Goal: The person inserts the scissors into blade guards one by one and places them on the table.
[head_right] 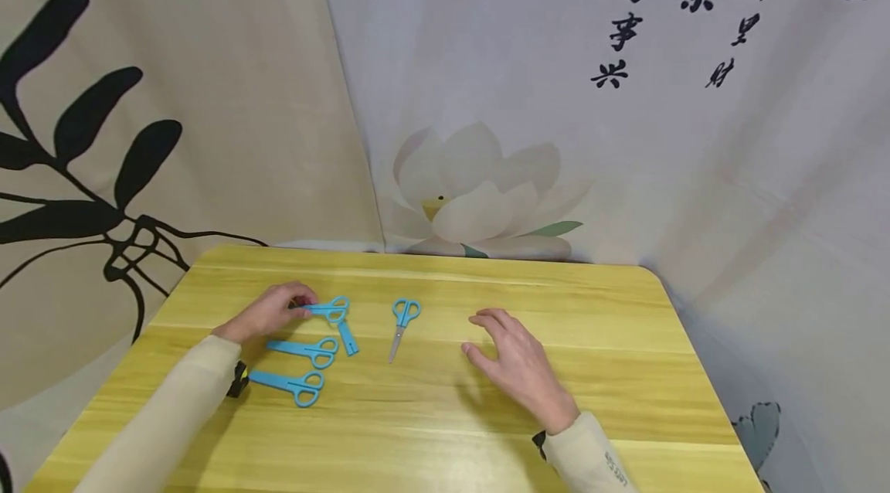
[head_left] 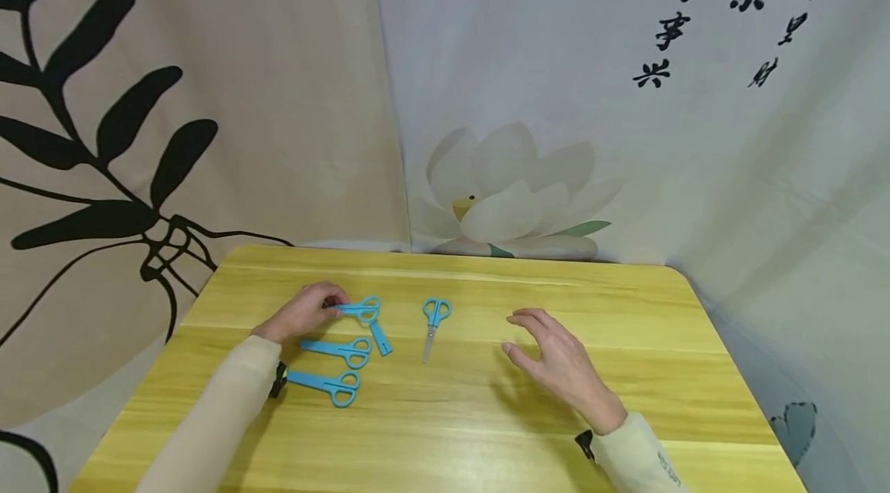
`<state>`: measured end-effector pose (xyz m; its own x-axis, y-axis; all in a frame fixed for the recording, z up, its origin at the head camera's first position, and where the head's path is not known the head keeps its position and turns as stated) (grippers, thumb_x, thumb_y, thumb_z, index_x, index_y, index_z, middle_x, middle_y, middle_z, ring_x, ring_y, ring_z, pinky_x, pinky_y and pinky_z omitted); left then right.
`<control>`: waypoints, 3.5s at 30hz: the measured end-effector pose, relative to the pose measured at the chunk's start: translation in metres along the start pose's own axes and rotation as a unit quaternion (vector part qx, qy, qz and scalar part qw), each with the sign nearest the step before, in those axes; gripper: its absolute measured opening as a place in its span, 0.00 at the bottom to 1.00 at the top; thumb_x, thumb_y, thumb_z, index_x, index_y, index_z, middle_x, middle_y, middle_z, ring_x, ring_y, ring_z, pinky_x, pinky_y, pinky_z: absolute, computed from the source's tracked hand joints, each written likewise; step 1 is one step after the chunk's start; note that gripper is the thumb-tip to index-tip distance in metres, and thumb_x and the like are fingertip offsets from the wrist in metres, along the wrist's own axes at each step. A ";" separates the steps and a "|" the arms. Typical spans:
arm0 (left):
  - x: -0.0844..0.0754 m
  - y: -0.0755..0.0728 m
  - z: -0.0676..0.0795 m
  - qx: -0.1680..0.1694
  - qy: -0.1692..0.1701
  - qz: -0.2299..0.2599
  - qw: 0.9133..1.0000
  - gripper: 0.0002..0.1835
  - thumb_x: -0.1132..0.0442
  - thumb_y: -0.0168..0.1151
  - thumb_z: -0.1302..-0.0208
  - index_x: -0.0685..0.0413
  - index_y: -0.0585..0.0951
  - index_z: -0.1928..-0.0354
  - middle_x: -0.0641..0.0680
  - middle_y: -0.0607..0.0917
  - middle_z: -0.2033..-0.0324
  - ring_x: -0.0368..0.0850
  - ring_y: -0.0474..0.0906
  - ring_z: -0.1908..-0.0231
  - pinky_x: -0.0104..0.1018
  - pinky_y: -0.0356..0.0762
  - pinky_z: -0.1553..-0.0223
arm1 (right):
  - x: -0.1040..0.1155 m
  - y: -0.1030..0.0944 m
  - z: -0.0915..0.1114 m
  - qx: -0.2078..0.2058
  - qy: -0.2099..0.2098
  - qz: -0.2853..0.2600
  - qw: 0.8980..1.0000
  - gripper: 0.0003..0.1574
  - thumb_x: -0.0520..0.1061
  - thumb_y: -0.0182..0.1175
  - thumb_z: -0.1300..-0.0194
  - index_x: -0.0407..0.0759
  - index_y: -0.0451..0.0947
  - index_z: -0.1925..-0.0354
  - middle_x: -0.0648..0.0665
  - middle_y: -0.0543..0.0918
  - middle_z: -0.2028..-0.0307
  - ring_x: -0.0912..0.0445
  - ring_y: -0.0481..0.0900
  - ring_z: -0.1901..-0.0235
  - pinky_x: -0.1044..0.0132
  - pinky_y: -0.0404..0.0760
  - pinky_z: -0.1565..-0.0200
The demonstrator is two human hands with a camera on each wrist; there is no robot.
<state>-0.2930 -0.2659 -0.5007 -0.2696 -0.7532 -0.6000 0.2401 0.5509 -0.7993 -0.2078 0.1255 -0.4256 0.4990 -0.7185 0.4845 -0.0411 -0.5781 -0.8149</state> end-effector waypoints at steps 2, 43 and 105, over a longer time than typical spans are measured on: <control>0.004 0.000 -0.001 -0.002 -0.005 0.000 1.000 0.06 0.74 0.65 0.31 0.60 0.85 0.56 0.53 0.84 0.61 0.47 0.78 0.59 0.45 0.80 0.55 | 0.000 0.000 0.000 0.001 0.002 0.000 1.000 0.27 0.55 0.69 0.32 0.44 0.81 0.40 0.45 0.81 0.39 0.46 0.80 0.40 0.46 0.81 0.44; -0.059 0.005 0.042 -0.035 0.058 0.005 0.998 0.44 0.53 0.74 0.34 0.56 0.64 0.22 0.60 0.57 0.21 0.67 0.53 0.24 0.72 0.58 0.31 | 0.037 0.066 -0.030 0.145 -0.123 -0.011 0.982 0.31 0.53 0.66 0.29 0.42 0.77 0.33 0.42 0.71 0.27 0.41 0.61 0.24 0.40 0.65 0.29; -0.107 0.026 0.047 -0.004 0.124 0.025 0.992 0.31 0.69 0.72 0.35 0.58 0.76 0.31 0.56 0.73 0.28 0.63 0.62 0.26 0.59 0.69 0.33 | 0.017 0.118 -0.088 0.187 -0.153 -0.033 0.970 0.10 0.40 0.73 0.35 0.46 0.88 0.54 0.49 0.83 0.53 0.49 0.79 0.49 0.52 0.79 0.42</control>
<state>-0.2139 -0.1876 -0.4559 -0.4781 -0.6143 -0.6278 0.2522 0.5886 -0.7681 -0.2804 0.0114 -0.4857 0.7254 -0.5032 0.4696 0.2885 -0.3972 -0.8712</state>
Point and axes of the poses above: each hand's wrist, its own z-axis away from the middle knuckle, its own y-axis out of the palm, x = y × z, the point moved 10 cm from there along -z, towards the middle knuckle
